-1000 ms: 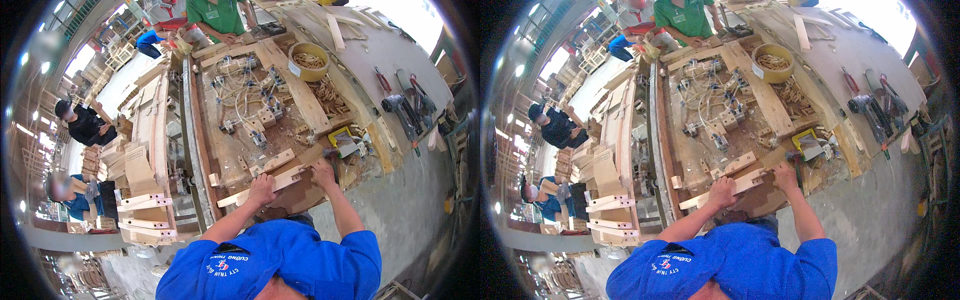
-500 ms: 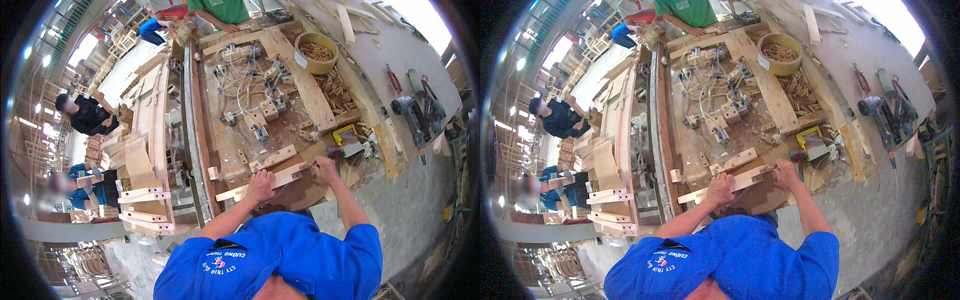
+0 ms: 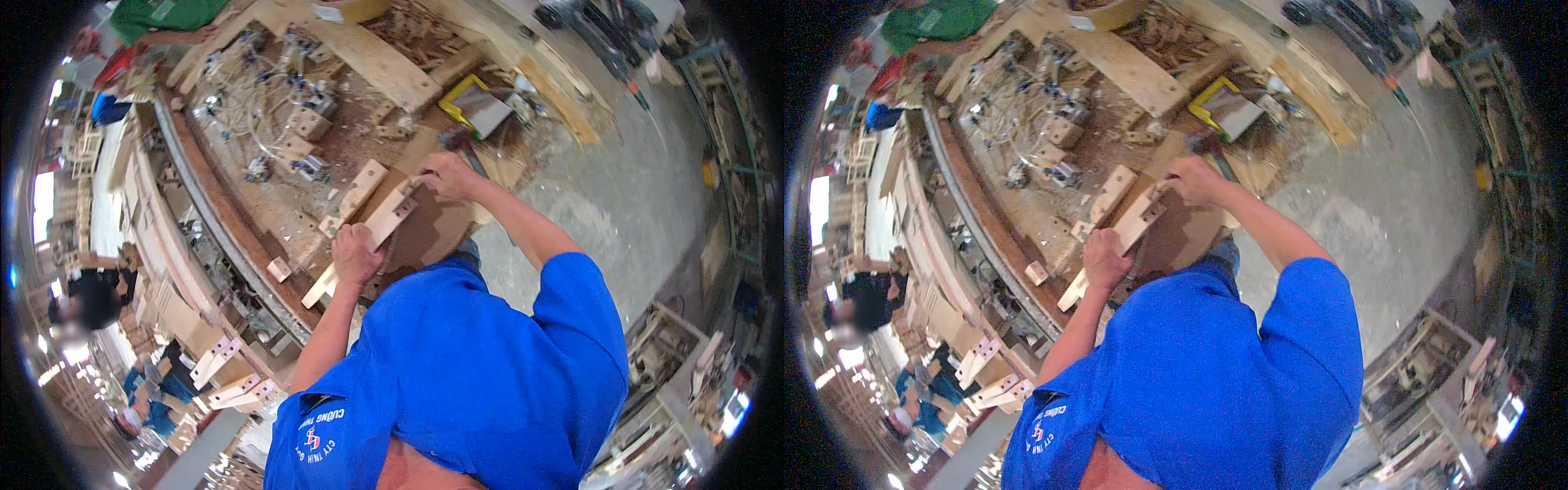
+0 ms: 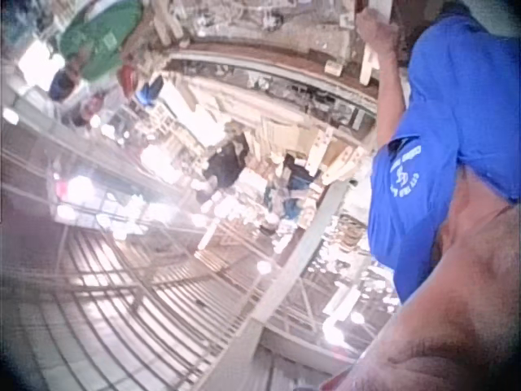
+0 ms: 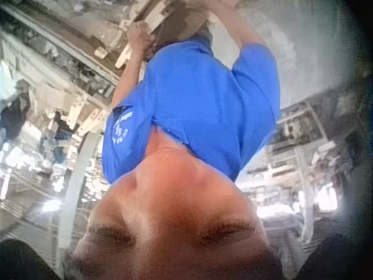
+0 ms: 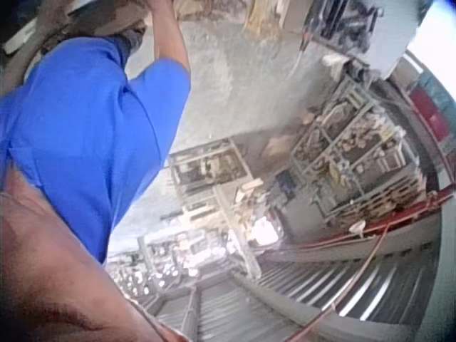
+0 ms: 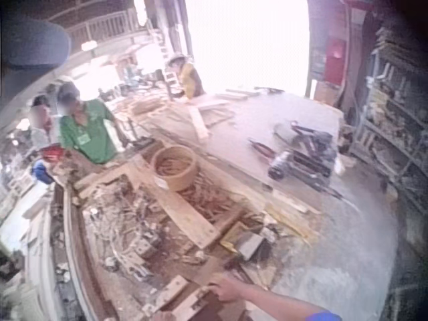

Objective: The person assembles wooden chair components on a workbench. They align pieces, insert dowels, tap joints with a hammer, and fasten parts using a nail gun. The process repeats for multiple chair sections.

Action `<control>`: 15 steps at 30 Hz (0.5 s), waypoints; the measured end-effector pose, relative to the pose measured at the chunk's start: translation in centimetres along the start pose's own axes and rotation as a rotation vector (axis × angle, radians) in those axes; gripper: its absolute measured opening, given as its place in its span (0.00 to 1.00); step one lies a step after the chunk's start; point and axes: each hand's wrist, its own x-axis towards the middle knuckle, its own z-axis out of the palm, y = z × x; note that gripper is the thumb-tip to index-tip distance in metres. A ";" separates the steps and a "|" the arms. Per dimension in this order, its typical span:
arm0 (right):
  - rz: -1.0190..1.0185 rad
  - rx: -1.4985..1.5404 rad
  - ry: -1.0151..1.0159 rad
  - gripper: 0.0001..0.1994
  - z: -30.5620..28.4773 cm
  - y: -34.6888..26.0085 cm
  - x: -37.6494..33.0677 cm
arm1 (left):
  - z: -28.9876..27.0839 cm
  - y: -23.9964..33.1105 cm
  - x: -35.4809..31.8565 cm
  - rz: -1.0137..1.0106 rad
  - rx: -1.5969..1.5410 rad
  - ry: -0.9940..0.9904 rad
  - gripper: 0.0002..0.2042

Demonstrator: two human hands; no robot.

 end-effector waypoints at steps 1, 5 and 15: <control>0.030 0.027 0.011 0.11 0.3 0.2 -0.2 | -0.1 0.4 0.0 -0.002 0.004 -0.002 0.26; 0.043 0.058 0.054 0.10 0.8 0.5 0.0 | -0.3 0.4 0.2 -0.006 0.020 0.001 0.28; 0.080 -0.040 -0.080 0.08 1.3 -0.7 1.2 | -0.1 0.0 -0.3 -0.010 0.057 -0.025 0.28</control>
